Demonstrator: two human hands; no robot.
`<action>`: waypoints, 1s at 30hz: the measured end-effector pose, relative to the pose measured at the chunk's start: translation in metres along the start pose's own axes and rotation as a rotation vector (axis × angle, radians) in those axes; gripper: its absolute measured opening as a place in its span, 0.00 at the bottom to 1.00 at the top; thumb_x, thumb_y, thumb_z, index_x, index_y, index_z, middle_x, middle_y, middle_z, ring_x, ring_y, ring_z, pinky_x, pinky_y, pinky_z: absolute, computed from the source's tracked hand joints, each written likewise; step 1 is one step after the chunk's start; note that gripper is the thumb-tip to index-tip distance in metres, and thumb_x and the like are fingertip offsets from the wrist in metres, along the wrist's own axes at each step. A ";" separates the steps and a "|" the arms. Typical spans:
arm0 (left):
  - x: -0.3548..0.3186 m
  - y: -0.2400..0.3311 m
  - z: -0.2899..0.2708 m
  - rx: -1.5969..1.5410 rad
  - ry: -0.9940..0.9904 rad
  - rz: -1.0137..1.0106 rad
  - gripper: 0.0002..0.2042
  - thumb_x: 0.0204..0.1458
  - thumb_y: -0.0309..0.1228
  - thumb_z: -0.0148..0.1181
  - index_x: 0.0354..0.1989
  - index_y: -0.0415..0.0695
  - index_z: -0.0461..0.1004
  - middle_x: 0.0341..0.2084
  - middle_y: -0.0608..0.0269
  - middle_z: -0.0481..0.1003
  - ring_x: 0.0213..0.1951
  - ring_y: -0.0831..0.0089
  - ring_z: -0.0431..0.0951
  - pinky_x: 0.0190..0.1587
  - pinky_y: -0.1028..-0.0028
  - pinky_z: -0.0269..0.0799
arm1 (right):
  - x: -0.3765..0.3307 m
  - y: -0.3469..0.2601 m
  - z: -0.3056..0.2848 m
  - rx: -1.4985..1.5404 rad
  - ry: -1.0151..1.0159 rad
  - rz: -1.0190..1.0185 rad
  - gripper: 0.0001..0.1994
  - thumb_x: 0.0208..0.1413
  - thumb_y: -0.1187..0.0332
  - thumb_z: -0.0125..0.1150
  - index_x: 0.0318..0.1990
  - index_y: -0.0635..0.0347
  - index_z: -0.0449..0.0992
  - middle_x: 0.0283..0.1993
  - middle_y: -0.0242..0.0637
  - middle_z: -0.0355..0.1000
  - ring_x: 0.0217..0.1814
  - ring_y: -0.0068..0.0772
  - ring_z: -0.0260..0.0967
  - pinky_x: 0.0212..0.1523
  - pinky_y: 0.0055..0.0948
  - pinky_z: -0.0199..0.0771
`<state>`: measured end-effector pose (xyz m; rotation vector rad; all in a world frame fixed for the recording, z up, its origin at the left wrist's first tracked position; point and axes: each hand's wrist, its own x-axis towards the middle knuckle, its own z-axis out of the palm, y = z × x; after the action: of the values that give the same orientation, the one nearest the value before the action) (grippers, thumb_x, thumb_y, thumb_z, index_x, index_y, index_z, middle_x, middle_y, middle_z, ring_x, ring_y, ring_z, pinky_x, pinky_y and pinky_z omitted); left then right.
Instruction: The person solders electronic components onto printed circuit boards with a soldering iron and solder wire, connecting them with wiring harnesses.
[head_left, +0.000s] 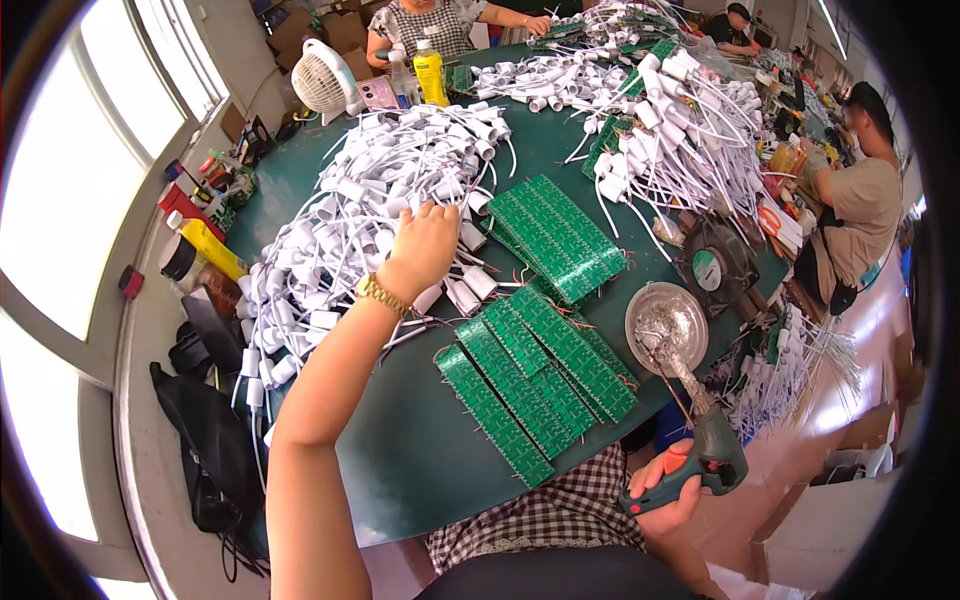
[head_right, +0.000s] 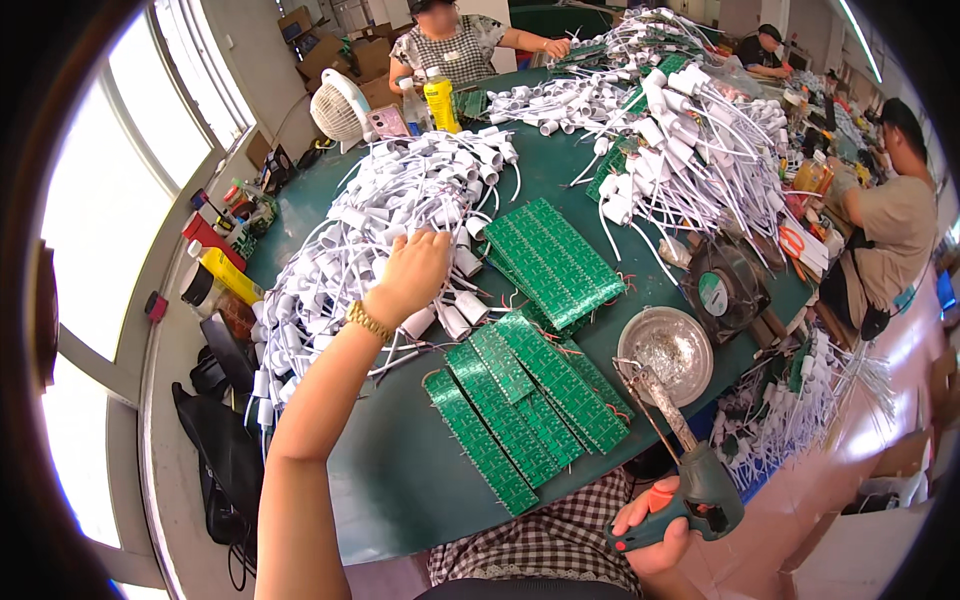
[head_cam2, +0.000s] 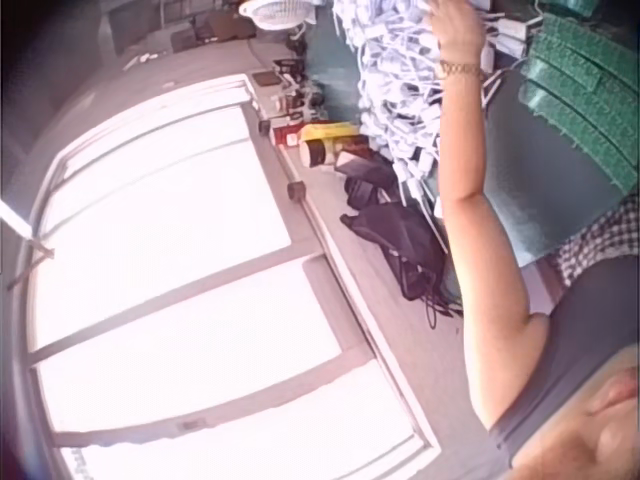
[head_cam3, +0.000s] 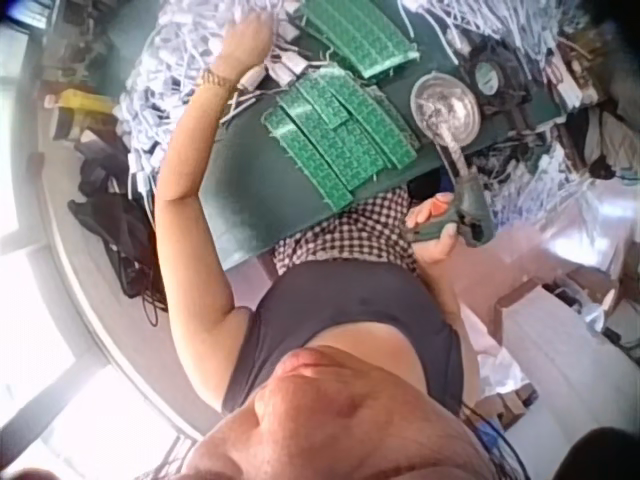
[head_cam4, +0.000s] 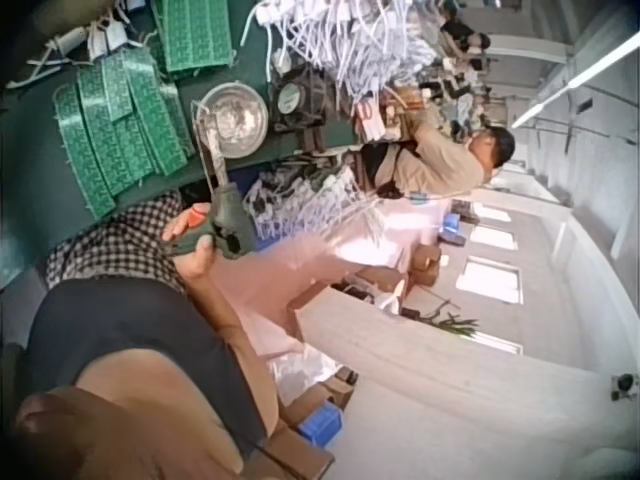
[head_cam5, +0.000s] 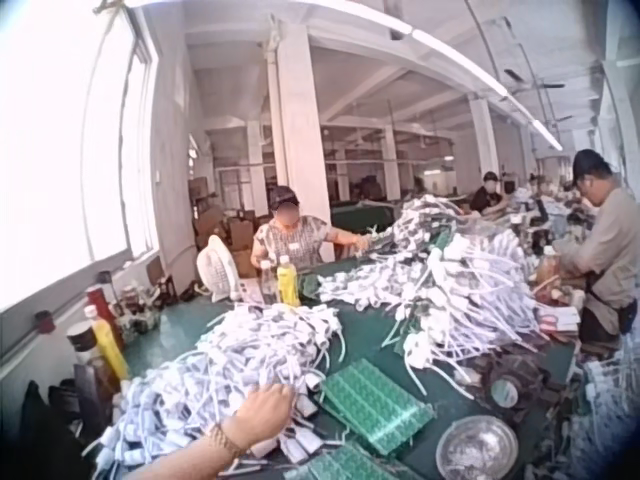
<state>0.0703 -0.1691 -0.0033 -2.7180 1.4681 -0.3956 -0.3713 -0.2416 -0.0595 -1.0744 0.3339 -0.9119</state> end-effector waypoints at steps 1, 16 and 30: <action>0.003 -0.001 0.005 0.042 0.008 0.019 0.17 0.55 0.25 0.50 0.54 0.39 0.67 0.43 0.51 0.74 0.55 0.53 0.71 0.61 0.47 0.62 | -0.003 0.002 -0.001 0.018 0.001 0.001 0.30 0.60 0.41 0.49 0.52 0.62 0.58 0.25 0.39 0.65 0.18 0.33 0.64 0.21 0.32 0.73; -0.103 -0.036 -0.104 -0.311 0.891 0.189 0.10 0.50 0.14 0.60 0.39 0.39 0.74 0.39 0.52 0.73 0.34 0.64 0.76 0.32 0.71 0.75 | 0.005 0.010 -0.014 0.111 -0.011 0.113 0.28 0.62 0.41 0.46 0.54 0.56 0.58 0.28 0.37 0.66 0.21 0.33 0.66 0.26 0.33 0.72; -0.182 0.049 -0.001 -0.814 0.274 0.128 0.32 0.38 0.20 0.71 0.52 0.39 0.60 0.43 0.50 0.67 0.40 0.58 0.74 0.41 0.68 0.73 | 0.016 0.017 0.012 0.109 -0.193 0.310 0.31 0.59 0.42 0.55 0.55 0.60 0.58 0.30 0.41 0.68 0.24 0.37 0.69 0.28 0.37 0.75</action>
<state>-0.0648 -0.0460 -0.0476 -3.2038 2.2771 -0.1898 -0.3458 -0.2437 -0.0655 -0.9694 0.2771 -0.5394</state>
